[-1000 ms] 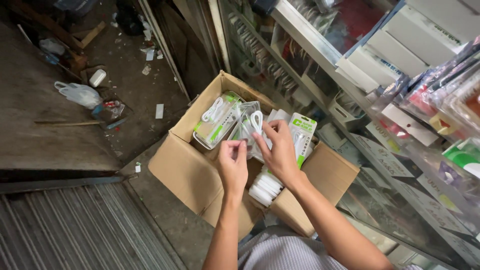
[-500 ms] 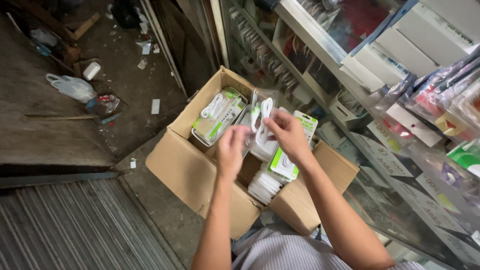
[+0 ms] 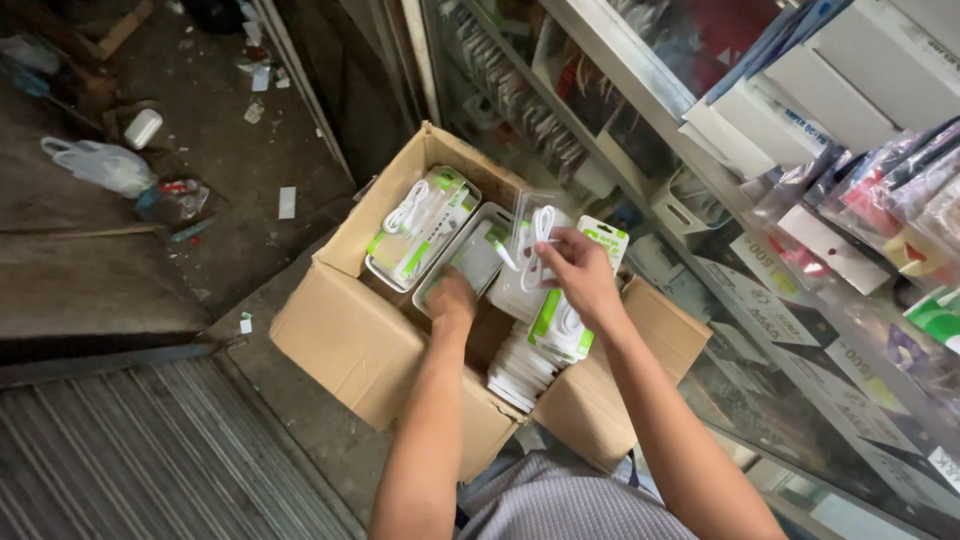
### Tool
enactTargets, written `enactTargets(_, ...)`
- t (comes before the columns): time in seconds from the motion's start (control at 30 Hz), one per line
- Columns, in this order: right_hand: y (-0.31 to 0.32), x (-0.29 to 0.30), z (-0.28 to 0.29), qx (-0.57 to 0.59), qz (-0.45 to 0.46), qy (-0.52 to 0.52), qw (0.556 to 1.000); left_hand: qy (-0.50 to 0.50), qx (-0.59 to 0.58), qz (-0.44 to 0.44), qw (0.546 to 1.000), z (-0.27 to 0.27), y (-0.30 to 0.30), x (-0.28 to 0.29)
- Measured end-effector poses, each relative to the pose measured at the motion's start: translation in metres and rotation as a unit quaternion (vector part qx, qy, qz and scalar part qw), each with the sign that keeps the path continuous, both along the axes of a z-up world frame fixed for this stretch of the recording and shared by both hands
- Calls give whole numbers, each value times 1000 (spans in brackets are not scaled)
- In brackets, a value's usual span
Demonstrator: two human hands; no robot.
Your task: The person stands at a glass display counter and places blister-packed data cables one at a time into an open cardboard box, occasionally repositioning the packaged cables and pressing them down to fit more inside. The person continues filling the box with the packaged cables throughout the episode.
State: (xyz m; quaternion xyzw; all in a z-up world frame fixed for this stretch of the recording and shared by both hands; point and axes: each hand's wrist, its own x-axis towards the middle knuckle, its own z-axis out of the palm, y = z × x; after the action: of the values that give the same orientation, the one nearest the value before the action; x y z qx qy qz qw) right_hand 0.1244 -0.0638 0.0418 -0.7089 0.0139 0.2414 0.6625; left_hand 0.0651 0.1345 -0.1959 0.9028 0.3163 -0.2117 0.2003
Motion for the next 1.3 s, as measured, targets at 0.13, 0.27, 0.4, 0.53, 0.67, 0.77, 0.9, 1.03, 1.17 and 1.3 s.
enactTargets(0.13,1,-7,3,6,3,11,1000,1,-8,-22,1000,16,4,1)
enactTargets(0.27,5,-9,-2,28,5,25,999,10,-35,21,999,24,6,4)
enactTargets(0.4,10,-8,0,31,8,34,999,50,-32,10,998,120,-2,8)
enactTargets(0.53,15,-5,-10,40,9,37,998,64,-43,44,996,135,-4,9)
enactTargets(0.67,23,-4,-21,2,6,16,1000,15,55,-43,997,44,-6,1)
enactTargets(0.77,27,-3,-26,-4,8,4,1000,-50,142,-106,983,4,-8,-4)
enactTargets(0.9,29,-2,-30,-12,6,13,1000,5,-15,1,1000,62,-2,3)
enactTargets(1.03,28,-1,-27,-12,1,14,1000,16,-20,3,1000,47,1,5)
enactTargets(1.17,25,1,-28,2,-8,24,1000,23,16,2,1000,71,0,5)
enactTargets(1.3,24,2,-23,1,-4,24,1000,-11,56,-20,998,11,-1,7)
